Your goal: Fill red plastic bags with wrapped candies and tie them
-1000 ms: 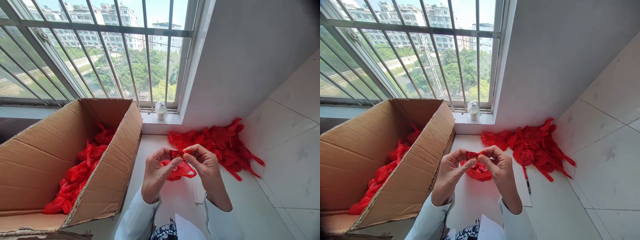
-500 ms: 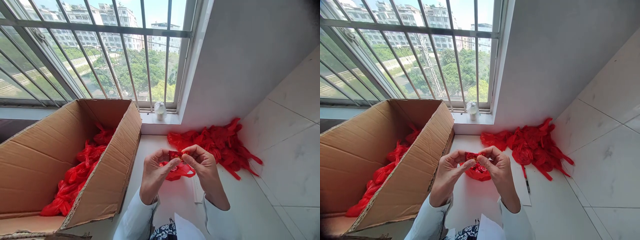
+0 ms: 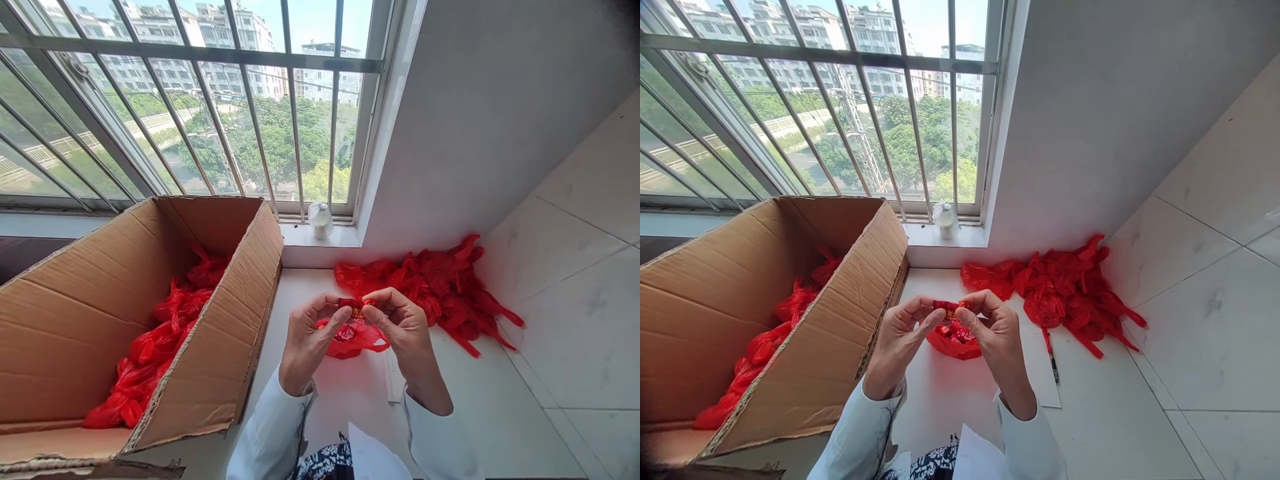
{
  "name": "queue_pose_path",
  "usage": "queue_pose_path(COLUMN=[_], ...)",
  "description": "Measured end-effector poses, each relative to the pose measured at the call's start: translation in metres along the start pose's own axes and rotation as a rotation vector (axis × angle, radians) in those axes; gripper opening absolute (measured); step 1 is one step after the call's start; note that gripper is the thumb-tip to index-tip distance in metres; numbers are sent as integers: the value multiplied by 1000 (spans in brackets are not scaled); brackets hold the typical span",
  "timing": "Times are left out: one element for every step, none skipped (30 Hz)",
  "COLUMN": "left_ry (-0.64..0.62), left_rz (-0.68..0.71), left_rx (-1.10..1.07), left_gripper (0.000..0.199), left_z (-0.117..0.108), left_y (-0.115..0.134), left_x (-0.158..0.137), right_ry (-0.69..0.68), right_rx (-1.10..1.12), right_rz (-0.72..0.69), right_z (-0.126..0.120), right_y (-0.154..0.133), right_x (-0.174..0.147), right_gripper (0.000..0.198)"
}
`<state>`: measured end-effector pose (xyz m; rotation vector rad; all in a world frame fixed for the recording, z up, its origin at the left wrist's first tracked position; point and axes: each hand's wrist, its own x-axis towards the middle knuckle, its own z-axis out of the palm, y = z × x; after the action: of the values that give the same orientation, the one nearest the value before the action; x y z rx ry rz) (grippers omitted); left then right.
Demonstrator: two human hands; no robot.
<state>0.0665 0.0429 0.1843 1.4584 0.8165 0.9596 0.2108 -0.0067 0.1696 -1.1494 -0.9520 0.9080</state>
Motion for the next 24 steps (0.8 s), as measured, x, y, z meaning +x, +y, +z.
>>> queue_pose_path(left_ry=[2, 29, 77, 145, 192, 229, 269, 271, 269, 260, 248, 244, 242, 240, 239, 234, 225, 212, 196, 176, 152, 126, 100, 74], left_rz=[9, 24, 43, 59, 61, 38, -12, -94, -186, -268, -317, -352, -365, -366, -358, -343, -326, -305, -282, -259, -239, -224, -215, -211], left_rx=[51, 128, 230, 357, 500, 645, 785, 904, 992, 1043, 1064, 1069, 1063, 1055, 1046, 1035, 1023, 1005, 983, 956, 925, 892, 857, 822], left_gripper=[22, 22, 22, 21, 21, 24, 29, 34, 39, 42, 44, 44, 41, 37, 31, 23, 17, 12, 10, 9, 10, 12, 17, 23], left_z=[-3, -8, -13, -18, -23, -28, -33, -37, -40, -42, -43, -44, -44, -44, -43, -42, -41, -40, -40, -39, -39, -40, -40, -42], left_y=[-3, -8, -15, -23, -34, -47, -61, -75, -90, -104, -117, -129, -138, -146, -153, -157, -160, -161, -161, -160, -159, -158, -156, -155], left_x=[3, 6, 9, 13, 17, 21, 24, 27, 29, 30, 31, 32, 33, 34, 35, 36, 37, 38, 37, 36, 33, 30, 25, 20], right_ry=[14, 33, 53, 73, 87, 94, 94, 89, 82, 76, 68, 62, 54, 49, 46, 46, 50, 51, 51, 50, 40, 21, -8, -47], right_rx=[-29, -68, -120, -186, -261, -341, -418, -483, -535, -572, -599, -619, -632, -643, -654, -664, -679, -701, -733, -773, -816, -859, -900, -941], right_rz=[-6, -9, -8, -4, 6, 20, 38, 58, 81, 105, 128, 148, 165, 176, 181, 183, 181, 172, 157, 135, 112, 93, 82, 83], right_z=[-2, -5, -9, -13, -19, -24, -30, -36, -42, -47, -51, -54, -57, -58, -59, -58, -56, -53, -49, -44, -38, -32, -25, -18], right_y=[2, 4, 7, 11, 16, 22, 30, 40, 52, 65, 79, 94, 109, 122, 134, 145, 153, 159, 164, 167, 170, 172, 175, 178], right_x=[1, 1, 1, 1, 1, 0, -1, -3, -6, -8, -11, -14, -16, -18, -19, -19, -18, -17, -14, -11, -7, -3, 1, 5], right_gripper=[19, 20, 21, 22, 23, 24, 24, 24, 24, 24, 24, 24, 25, 24, 23, 22, 20, 19, 18, 17, 16, 16, 16, 16])
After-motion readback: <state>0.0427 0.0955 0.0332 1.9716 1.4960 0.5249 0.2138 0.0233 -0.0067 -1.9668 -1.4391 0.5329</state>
